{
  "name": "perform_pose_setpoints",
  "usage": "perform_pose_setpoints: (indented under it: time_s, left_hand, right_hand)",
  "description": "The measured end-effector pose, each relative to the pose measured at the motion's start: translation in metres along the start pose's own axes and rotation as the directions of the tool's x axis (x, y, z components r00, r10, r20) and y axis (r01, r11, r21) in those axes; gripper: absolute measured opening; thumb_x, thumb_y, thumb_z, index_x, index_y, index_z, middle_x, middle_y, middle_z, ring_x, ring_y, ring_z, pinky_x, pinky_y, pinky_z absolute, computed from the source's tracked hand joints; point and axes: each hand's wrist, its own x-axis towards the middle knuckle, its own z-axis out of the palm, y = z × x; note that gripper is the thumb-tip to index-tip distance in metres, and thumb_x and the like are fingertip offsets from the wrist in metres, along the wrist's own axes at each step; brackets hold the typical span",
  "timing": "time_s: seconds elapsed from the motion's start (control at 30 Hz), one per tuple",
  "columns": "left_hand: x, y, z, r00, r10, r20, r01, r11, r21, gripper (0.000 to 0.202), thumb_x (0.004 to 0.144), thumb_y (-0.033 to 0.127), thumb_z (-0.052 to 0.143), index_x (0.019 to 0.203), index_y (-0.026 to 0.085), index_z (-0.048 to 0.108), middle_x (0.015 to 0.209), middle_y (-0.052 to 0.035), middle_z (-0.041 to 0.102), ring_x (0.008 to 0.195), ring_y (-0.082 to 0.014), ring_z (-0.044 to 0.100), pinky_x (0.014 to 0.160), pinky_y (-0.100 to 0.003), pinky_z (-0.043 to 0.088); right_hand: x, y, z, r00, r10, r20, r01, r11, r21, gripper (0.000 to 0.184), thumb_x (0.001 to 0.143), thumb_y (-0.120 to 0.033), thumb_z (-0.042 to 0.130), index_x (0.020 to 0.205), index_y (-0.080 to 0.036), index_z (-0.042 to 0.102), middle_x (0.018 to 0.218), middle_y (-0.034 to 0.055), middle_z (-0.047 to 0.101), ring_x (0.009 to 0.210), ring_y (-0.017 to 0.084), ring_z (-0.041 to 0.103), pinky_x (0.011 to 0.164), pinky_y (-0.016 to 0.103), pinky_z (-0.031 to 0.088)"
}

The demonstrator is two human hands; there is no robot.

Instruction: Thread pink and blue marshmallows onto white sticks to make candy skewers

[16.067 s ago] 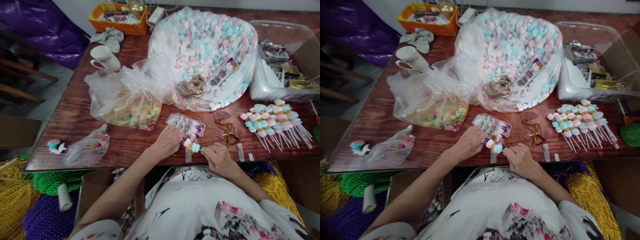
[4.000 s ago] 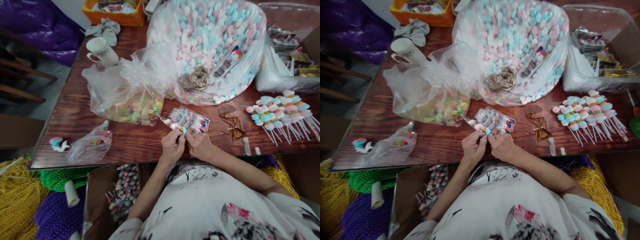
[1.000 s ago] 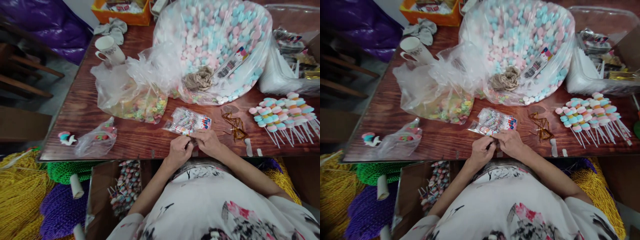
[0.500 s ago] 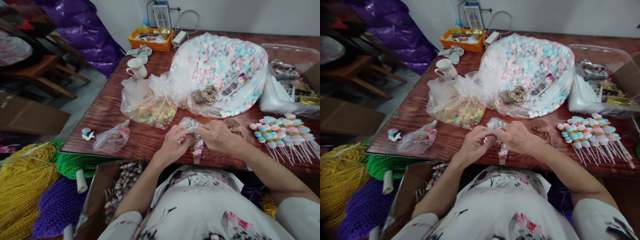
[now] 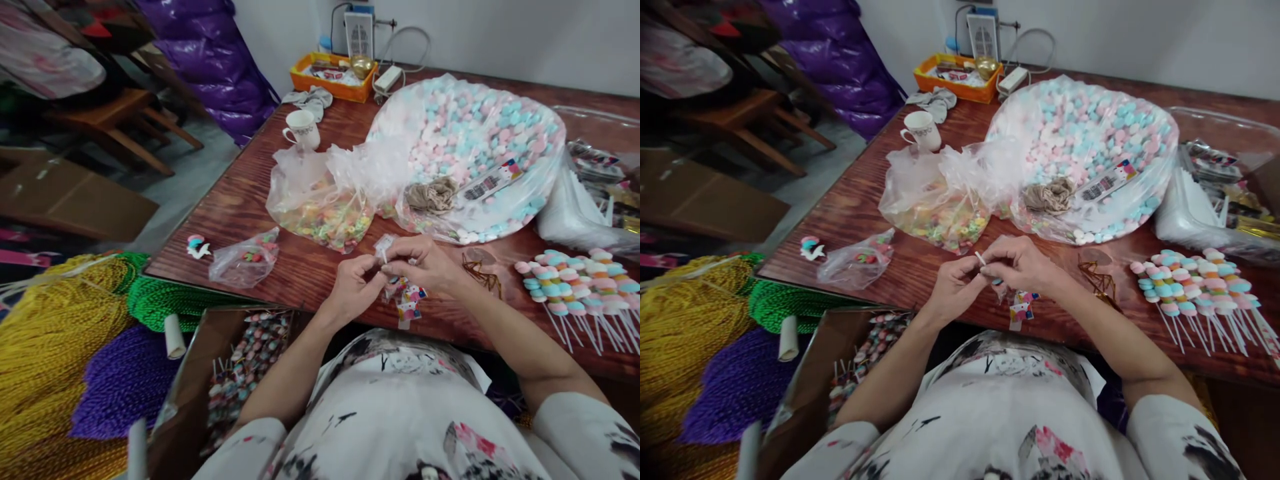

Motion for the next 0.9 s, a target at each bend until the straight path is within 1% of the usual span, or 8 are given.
perform_pose_setpoints:
  time_s: [0.13, 0.3, 0.43, 0.5, 0.57, 0.67, 0.77, 0.9]
  left_hand:
    - [0.004, -0.005, 0.001, 0.994, -0.106, -0.005, 0.105, 0.984, -0.145, 0.012, 0.079, 0.022, 0.063, 0.076, 0.012, 0.068, 0.064, 0.0015, 0.061, 0.058, -0.0106, 0.056, 0.055, -0.02, 0.045]
    - [0.002, -0.01, 0.003, 0.984, -0.169, 0.061, 0.179, 0.953, -0.243, 0.011, 0.079, 0.023, 0.064, 0.079, 0.012, 0.07, 0.068, 0.0003, 0.065, 0.061, -0.0127, 0.062, 0.058, -0.022, 0.05]
    - [-0.004, -0.012, 0.006, 0.959, -0.263, 0.108, 0.284, 0.864, -0.416, 0.02, 0.077, 0.027, 0.068, 0.092, 0.014, 0.071, 0.07, -0.0014, 0.069, 0.06, -0.0139, 0.064, 0.057, -0.025, 0.052]
    - [-0.005, -0.012, 0.008, 0.941, -0.313, 0.126, 0.334, 0.812, -0.479, 0.019, 0.077, 0.026, 0.068, 0.092, 0.015, 0.072, 0.068, -0.001, 0.069, 0.056, -0.0126, 0.063, 0.055, -0.024, 0.052]
    - [-0.005, -0.012, 0.008, 0.928, -0.344, 0.143, 0.368, 0.787, -0.496, 0.016, 0.076, 0.024, 0.067, 0.088, 0.015, 0.072, 0.067, -0.0002, 0.068, 0.053, -0.0102, 0.061, 0.055, -0.022, 0.05]
    - [-0.004, -0.011, 0.008, 0.907, -0.384, 0.171, 0.418, 0.78, -0.466, 0.014, 0.074, 0.022, 0.067, 0.083, 0.013, 0.073, 0.064, 0.0005, 0.067, 0.052, -0.0085, 0.058, 0.054, -0.02, 0.047]
    - [-0.003, -0.009, 0.006, 0.887, -0.417, 0.196, 0.46, 0.77, -0.443, 0.017, 0.074, 0.022, 0.065, 0.084, 0.011, 0.073, 0.062, 0.0004, 0.066, 0.052, -0.0087, 0.057, 0.055, -0.02, 0.047]
    - [-0.004, -0.003, 0.006, 0.893, -0.401, 0.206, 0.45, 0.765, -0.461, 0.023, 0.072, 0.019, 0.065, 0.093, 0.011, 0.072, 0.069, -0.0007, 0.069, 0.056, -0.0092, 0.06, 0.058, -0.02, 0.048]
  right_hand:
    - [0.006, -0.001, 0.011, 0.997, -0.049, -0.054, 0.045, 0.995, -0.084, 0.014, 0.084, -0.018, 0.055, 0.071, -0.017, 0.061, 0.067, -0.0004, 0.058, 0.063, 0.011, 0.052, 0.063, 0.024, 0.041]
    - [-0.001, 0.007, 0.021, 0.987, -0.052, -0.154, 0.024, 0.984, -0.178, 0.018, 0.084, -0.018, 0.053, 0.066, -0.018, 0.052, 0.063, -0.0022, 0.05, 0.062, 0.011, 0.046, 0.063, 0.025, 0.038]
    - [-0.011, 0.011, 0.021, 0.975, 0.001, -0.221, -0.028, 0.992, -0.119, 0.006, 0.083, -0.018, 0.053, 0.077, -0.018, 0.054, 0.066, -0.0032, 0.05, 0.061, 0.01, 0.046, 0.061, 0.023, 0.038]
    - [-0.015, 0.01, 0.018, 0.976, 0.012, -0.217, -0.036, 0.993, -0.11, 0.003, 0.083, -0.018, 0.054, 0.085, -0.018, 0.056, 0.068, -0.0034, 0.051, 0.061, 0.01, 0.047, 0.06, 0.022, 0.039]
    - [-0.016, 0.008, 0.016, 0.985, -0.022, -0.171, -0.001, 0.991, -0.133, 0.004, 0.084, -0.017, 0.053, 0.085, -0.018, 0.057, 0.071, -0.002, 0.055, 0.064, 0.01, 0.05, 0.063, 0.023, 0.041]
    - [-0.016, 0.007, 0.013, 0.99, -0.09, -0.108, 0.071, 0.983, -0.167, 0.012, 0.086, -0.015, 0.051, 0.076, -0.018, 0.057, 0.072, 0.0011, 0.058, 0.069, 0.012, 0.054, 0.066, 0.025, 0.043]
    - [-0.017, 0.009, 0.013, 0.984, -0.135, -0.118, 0.109, 0.972, -0.207, 0.012, 0.086, -0.014, 0.052, 0.076, -0.018, 0.057, 0.07, 0.0017, 0.057, 0.068, 0.013, 0.053, 0.065, 0.026, 0.042]
    - [-0.021, 0.011, 0.013, 0.979, -0.152, -0.139, 0.114, 0.961, -0.253, 0.012, 0.086, -0.013, 0.052, 0.076, -0.018, 0.057, 0.071, 0.0017, 0.058, 0.07, 0.014, 0.052, 0.067, 0.027, 0.041]
